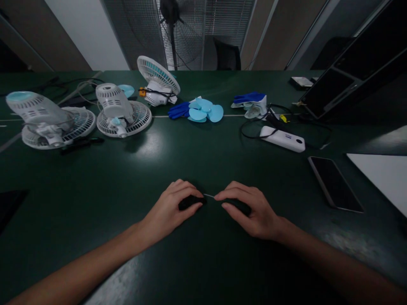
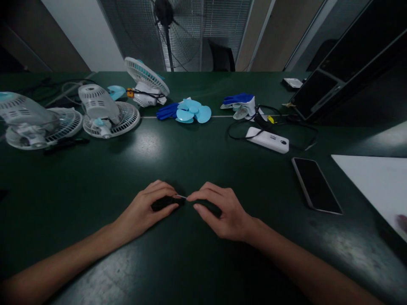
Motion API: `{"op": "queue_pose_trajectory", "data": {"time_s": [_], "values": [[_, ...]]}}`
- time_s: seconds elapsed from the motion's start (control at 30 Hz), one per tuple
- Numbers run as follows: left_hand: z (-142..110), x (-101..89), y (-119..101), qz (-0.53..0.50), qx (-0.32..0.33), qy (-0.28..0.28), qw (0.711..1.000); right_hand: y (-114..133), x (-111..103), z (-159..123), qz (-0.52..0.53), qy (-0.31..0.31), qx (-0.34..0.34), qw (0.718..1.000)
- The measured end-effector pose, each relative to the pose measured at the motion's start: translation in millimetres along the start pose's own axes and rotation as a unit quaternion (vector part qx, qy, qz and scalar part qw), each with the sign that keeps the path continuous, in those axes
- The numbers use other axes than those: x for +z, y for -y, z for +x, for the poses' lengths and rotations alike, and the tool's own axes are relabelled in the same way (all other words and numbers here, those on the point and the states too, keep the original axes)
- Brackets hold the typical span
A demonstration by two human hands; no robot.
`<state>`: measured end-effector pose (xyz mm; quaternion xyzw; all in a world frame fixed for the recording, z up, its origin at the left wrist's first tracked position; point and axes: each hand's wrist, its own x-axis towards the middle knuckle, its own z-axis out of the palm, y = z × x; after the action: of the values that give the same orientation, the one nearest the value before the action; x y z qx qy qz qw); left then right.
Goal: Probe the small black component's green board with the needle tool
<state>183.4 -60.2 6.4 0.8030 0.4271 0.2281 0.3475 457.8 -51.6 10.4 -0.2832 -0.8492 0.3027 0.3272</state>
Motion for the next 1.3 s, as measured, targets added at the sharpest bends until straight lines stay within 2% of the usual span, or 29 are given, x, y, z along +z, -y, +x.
{"op": "queue_pose_trajectory", "data": {"time_s": [0.13,0.37,0.5,0.67,0.77,0.87,0.97,1.03,1.13,1.2,1.23,1.3], "values": [[1,0.5,0,0.000,-0.002,0.001,1.000,-1,-2,2,0.032,-0.021,0.011,0.999],[0,-3.6,3,0.004,-0.005,0.003,1.000,-5,-1,1,0.030,-0.015,0.020,0.999],[-2,-22.0,21,0.030,-0.012,-0.016,0.999,-5,-1,2,0.036,-0.025,0.021,0.999],[-12,-59.5,55,0.152,0.020,-0.013,0.988,-5,-1,2,0.052,-0.031,0.024,0.998],[-22,-82.1,75,0.217,0.002,-0.054,0.975,-6,0,1,0.055,-0.028,0.026,0.998],[-30,-100.6,94,0.265,-0.055,-0.125,0.955,-7,1,1,0.052,-0.025,0.026,0.998],[-33,-111.5,105,0.301,-0.109,-0.184,0.930,-6,1,1,0.049,-0.022,0.026,0.998],[-33,-113.3,106,0.328,-0.113,-0.201,0.916,-6,0,2,0.049,-0.020,0.026,0.998],[-33,-106.4,96,0.372,-0.057,-0.233,0.897,-5,0,2,0.049,-0.017,0.025,0.998],[-34,-95.2,83,0.366,0.021,-0.223,0.903,-5,-1,1,0.048,-0.014,0.027,0.998],[-34,-88.1,76,0.349,0.066,-0.189,0.916,-5,-1,1,0.046,-0.011,0.028,0.998],[-33,-73.2,61,0.299,0.142,-0.073,0.941,-5,-1,0,0.037,-0.009,0.032,0.999]]}}
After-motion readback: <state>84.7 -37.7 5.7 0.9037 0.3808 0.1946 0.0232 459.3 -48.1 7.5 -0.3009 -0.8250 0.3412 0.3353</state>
